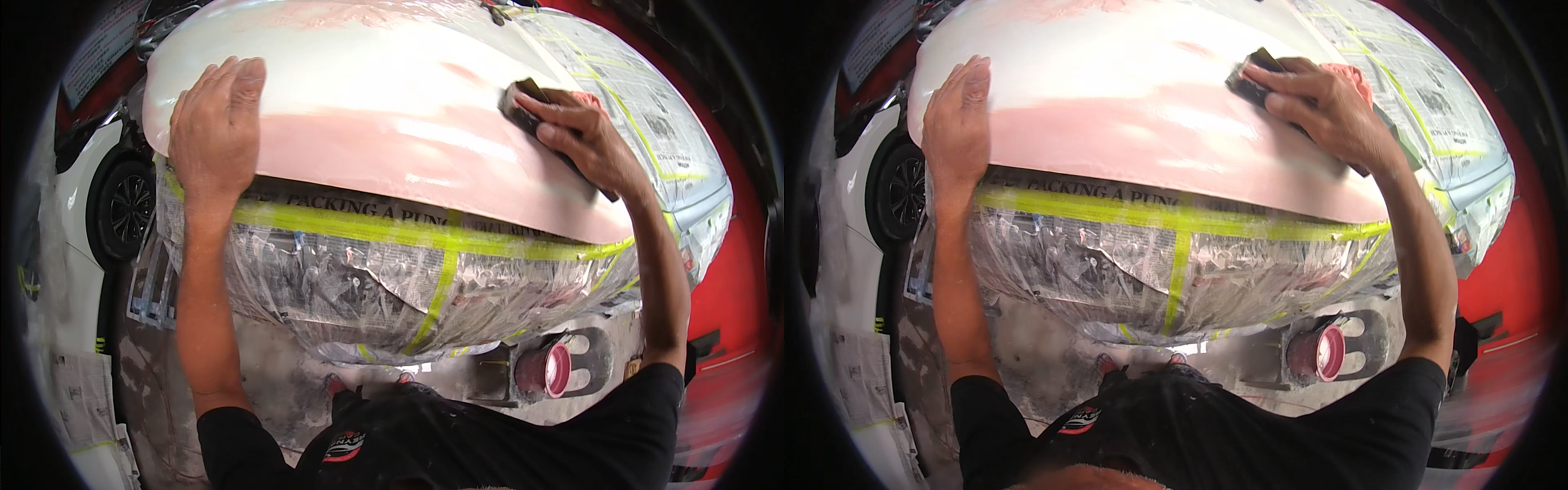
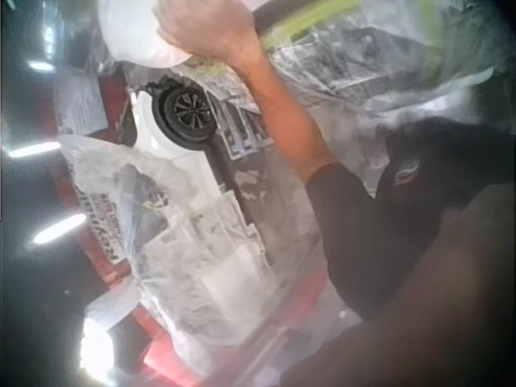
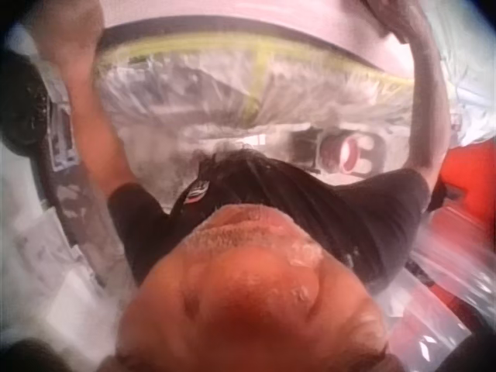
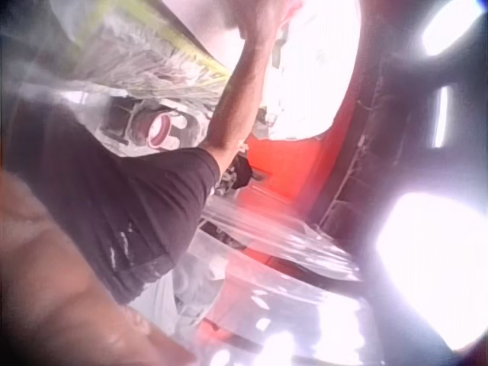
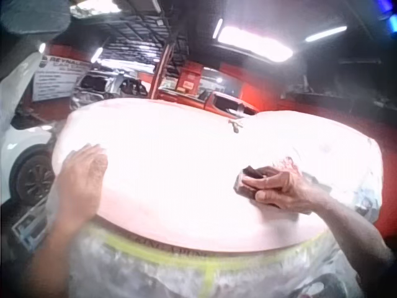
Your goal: The person sands the hood of a white car using a sanding block and water. They repeatedly rub the surface, dip the block in a bucket of water, and wipe the hood with a cloth.
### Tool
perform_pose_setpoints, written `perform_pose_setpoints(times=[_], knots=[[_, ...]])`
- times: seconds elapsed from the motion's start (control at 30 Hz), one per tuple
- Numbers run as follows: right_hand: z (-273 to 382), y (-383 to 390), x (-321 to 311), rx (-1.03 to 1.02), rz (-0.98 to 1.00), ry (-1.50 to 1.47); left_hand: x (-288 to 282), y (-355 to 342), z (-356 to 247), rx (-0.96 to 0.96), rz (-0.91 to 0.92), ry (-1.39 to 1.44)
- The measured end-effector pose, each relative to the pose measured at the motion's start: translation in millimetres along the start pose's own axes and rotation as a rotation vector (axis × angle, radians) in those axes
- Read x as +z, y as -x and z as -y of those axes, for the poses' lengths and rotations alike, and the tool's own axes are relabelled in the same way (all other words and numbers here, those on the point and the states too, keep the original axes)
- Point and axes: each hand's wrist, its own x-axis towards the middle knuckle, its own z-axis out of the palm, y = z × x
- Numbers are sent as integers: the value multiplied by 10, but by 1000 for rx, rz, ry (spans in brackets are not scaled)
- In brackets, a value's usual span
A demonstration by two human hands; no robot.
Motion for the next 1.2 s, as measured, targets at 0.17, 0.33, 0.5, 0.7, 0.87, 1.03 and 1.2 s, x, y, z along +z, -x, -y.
perform_pose_setpoints(times=[0.17,0.33,0.5,0.7,0.87,1.03,1.2], knots=[[-15,-721,175,-38,50,-51,130,-27,13,-7,-34,29],[-41,-408,95,-164,62,-123,-3,1,80,6,-45,-4],[-87,-575,154,-261,60,-128,147,-16,-59,13,-61,-9],[204,-760,144,-372,125,-123,86,40,87,28,-100,36],[185,-89,26,-432,15,-52,10,18,-24,-9,-94,-6],[585,-885,246,-499,-1,-43,81,-1,-14,23,-95,51],[232,118,69,-395,-28,52,61,15,28,70,-115,-31]])
